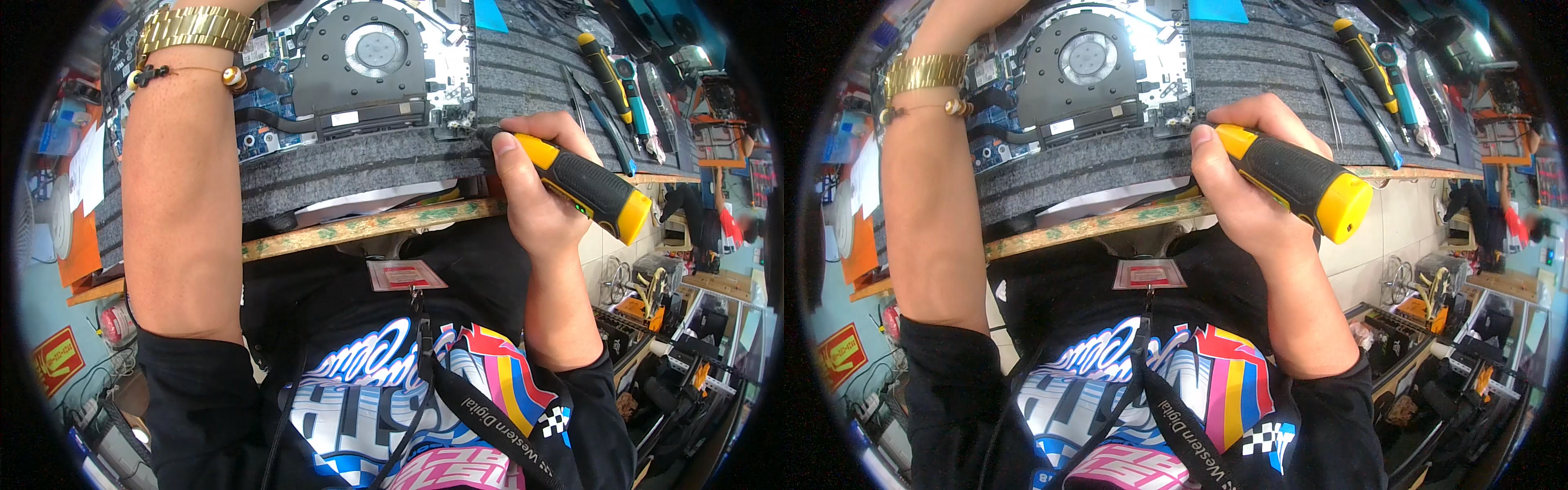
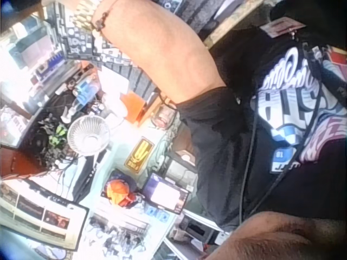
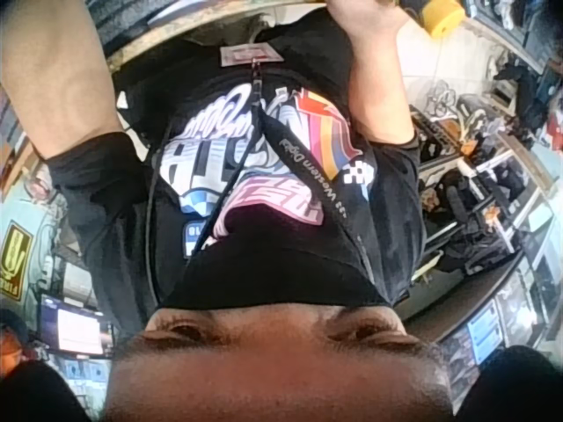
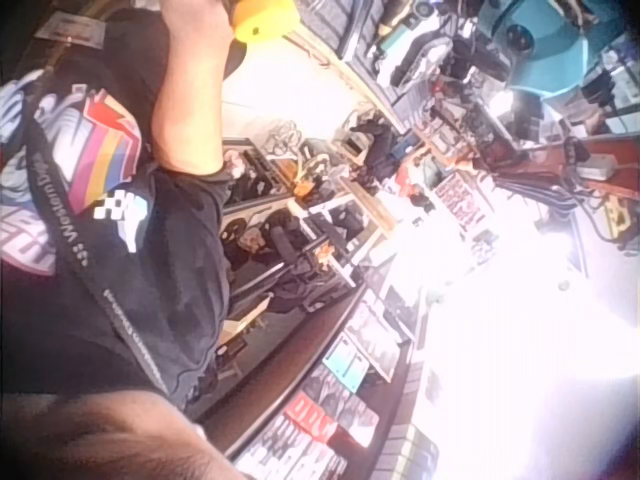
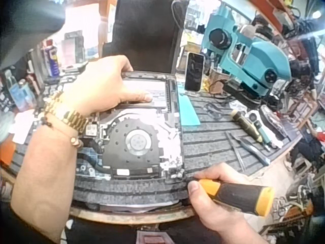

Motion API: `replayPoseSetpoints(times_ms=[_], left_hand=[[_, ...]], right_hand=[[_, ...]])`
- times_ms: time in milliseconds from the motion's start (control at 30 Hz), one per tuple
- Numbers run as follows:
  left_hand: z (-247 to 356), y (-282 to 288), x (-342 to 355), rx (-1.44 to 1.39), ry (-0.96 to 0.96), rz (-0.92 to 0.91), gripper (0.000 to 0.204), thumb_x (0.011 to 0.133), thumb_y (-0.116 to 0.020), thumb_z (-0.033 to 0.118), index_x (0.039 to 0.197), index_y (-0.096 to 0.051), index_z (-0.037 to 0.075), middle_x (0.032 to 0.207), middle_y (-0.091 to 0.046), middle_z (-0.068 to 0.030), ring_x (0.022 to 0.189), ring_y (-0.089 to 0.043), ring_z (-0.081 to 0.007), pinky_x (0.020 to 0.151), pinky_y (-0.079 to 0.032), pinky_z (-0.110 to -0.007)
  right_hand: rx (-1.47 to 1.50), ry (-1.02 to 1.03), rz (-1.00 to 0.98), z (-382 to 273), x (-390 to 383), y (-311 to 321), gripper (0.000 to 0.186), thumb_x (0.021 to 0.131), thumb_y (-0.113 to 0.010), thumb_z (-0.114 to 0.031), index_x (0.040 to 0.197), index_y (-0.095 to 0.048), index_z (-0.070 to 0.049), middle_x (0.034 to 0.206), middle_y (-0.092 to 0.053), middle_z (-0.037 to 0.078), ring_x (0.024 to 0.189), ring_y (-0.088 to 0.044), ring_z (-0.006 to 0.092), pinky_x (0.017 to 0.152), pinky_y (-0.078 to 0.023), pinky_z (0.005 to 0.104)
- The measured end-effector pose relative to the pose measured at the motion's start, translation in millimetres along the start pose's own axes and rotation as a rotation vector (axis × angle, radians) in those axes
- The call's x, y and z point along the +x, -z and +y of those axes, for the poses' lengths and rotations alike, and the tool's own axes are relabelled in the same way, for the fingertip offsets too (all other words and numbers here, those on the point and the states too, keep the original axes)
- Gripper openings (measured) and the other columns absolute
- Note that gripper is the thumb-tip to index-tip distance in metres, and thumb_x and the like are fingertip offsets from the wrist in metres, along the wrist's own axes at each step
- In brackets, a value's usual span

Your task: The person uses a screwdriver to remove screws from the internal components of a laptop and then picks up the laptop chassis to turn it over.

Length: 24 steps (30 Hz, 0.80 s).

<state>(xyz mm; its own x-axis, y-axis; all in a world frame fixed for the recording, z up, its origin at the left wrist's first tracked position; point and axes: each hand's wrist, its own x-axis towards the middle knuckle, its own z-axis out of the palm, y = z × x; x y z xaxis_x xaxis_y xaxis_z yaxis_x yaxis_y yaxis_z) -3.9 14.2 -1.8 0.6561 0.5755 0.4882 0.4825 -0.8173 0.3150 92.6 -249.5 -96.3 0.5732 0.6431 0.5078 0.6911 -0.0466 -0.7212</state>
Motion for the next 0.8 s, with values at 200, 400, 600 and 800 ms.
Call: replayPoseSetpoints(times_ms=[200,400,600,800], left_hand=[[-2.3,-3.8,-10.5,0.036,-0.099,0.106,0.068,0.077,-0.094,0.048,0.117,-0.072,-0.003,0.113,-0.076,-0.0246,0.108,-0.073,-0.0367,0.096,-0.058,-0.043],[1.9,-2.4,-3.2,-0.003,0.008,-0.015,0.066,0.076,-0.094,0.048,0.114,-0.073,-0.002,0.112,-0.076,-0.0242,0.107,-0.074,-0.0368,0.095,-0.058,-0.043],[0.6,5.0,-4.0,-0.026,0.03,0.001,0.065,0.076,-0.094,0.047,0.114,-0.074,-0.002,0.112,-0.076,-0.0243,0.107,-0.074,-0.0365,0.094,-0.058,-0.043],[-3.3,-9.5,2.8,-0.032,-0.022,0.007,0.065,0.077,-0.094,0.046,0.115,-0.073,-0.003,0.112,-0.076,-0.0242,0.106,-0.074,-0.0361,0.094,-0.058,-0.043]], right_hand=[[0.003,0.016,0.011,0.3,1.9,-0.6,0.013,0.087,-0.082,-0.009,0.093,-0.073,-0.001,0.081,-0.073,0.007,0.072,-0.069,0.0127,0.069,-0.056,0.0283],[-0.034,0.039,0.012,1.1,1.1,0.0,0.014,0.087,-0.082,-0.009,0.094,-0.073,-0.001,0.082,-0.073,0.008,0.072,-0.069,0.0131,0.069,-0.056,0.0287],[-0.004,0.003,-0.003,-1.4,2.2,-0.5,0.014,0.087,-0.082,-0.009,0.094,-0.073,-0.001,0.081,-0.073,0.007,0.072,-0.069,0.0134,0.069,-0.056,0.0289],[-0.039,0.014,0.026,2.0,0.1,-0.4,0.013,0.087,-0.081,-0.009,0.093,-0.073,-0.002,0.081,-0.073,0.007,0.072,-0.069,0.0137,0.069,-0.056,0.0288]])
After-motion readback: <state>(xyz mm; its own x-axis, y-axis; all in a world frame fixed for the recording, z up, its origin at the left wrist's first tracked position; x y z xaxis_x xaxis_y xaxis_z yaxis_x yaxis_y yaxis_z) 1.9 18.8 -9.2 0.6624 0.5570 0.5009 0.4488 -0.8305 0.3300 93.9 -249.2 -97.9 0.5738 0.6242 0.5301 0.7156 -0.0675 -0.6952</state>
